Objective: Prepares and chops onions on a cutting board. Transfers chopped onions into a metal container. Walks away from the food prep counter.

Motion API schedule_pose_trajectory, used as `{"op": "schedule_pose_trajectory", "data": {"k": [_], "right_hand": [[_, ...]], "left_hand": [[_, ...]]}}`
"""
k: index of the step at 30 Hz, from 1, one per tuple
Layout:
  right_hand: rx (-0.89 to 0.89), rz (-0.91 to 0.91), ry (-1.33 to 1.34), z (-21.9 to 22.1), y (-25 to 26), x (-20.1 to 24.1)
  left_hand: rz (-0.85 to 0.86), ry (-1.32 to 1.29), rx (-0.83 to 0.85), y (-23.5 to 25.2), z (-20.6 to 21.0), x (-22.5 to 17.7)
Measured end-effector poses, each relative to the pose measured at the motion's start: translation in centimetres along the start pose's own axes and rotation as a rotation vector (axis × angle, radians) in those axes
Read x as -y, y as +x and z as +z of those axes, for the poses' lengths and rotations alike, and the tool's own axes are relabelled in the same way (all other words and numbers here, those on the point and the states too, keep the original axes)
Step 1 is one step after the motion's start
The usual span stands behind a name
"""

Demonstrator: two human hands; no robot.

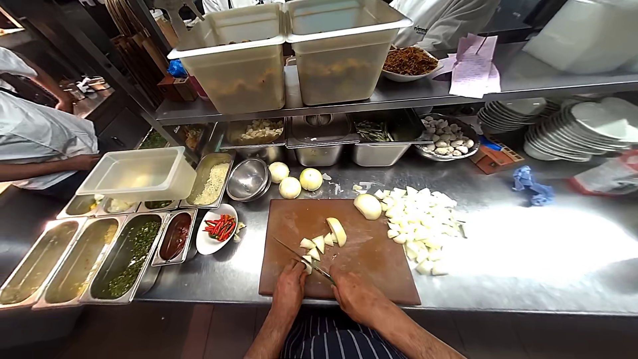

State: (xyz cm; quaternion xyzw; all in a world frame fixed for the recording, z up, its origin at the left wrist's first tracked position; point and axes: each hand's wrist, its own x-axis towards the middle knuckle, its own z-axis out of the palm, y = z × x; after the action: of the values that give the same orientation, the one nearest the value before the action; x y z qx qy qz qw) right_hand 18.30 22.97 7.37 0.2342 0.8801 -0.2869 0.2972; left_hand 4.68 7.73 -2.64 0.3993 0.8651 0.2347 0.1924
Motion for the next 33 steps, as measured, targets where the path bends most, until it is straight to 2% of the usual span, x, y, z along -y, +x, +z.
{"op": "schedule_pose_trajectory", "data": {"k": [2,6,9,11,12,14,16,19,21,23,25,27,30,33], "right_hand": [[0.011,0.011,0.004,1.3,1.5,0.1],[-0.162,-0.114,0.143,5.3,5.1,-2.1],[-0.341,-0.115,0.373,5.8,3.8,-4.6],[-0.464,-0.030,0.527,5.4,1.5,-6.6],[-0.511,0.013,0.608,5.2,0.4,-7.9],[-0.531,0.090,0.815,5.0,-1.6,-10.8],[-0.449,0.115,1.092,5.4,-3.7,-13.1],[-0.248,0.122,1.156,6.1,-7.7,-16.4],[-0.066,0.068,1.008,6.2,-9.7,-17.9],[0.043,-0.055,0.783,6.5,-9.8,-17.6],[0.057,-0.192,0.558,7.1,-7.7,-15.5],[0.035,-0.270,0.457,7.3,-4.5,-12.9],[0.067,-0.152,0.518,6.1,-0.6,-9.9],[0.027,0.015,0.547,4.0,0.9,-9.1]], "left_hand": [[0.011,0.004,-0.031,0.0,0.3,0.2],[-0.007,-0.011,-0.078,0.0,1.0,0.6],[0.011,-0.102,-0.102,1.8,0.3,-0.1],[0.058,-0.094,-0.152,3.9,-1.0,-1.7],[0.095,-0.050,-0.126,5.3,-1.7,-3.0],[0.239,0.060,0.039,8.9,-2.3,-5.7],[0.404,0.194,0.269,12.8,-1.6,-7.7],[0.545,0.294,0.523,17.9,-0.6,-8.8],[0.464,0.227,0.606,19.7,-2.2,-8.9],[0.276,0.046,0.624,20.3,-4.3,-7.7],[0.052,-0.235,0.628,19.6,-6.3,-5.3],[-0.091,-0.595,0.609,17.4,-7.8,-3.3],[-0.166,-1.020,0.536,12.2,-9.2,-0.6],[-0.406,-1.166,0.328,7.2,-8.5,0.4]]}}
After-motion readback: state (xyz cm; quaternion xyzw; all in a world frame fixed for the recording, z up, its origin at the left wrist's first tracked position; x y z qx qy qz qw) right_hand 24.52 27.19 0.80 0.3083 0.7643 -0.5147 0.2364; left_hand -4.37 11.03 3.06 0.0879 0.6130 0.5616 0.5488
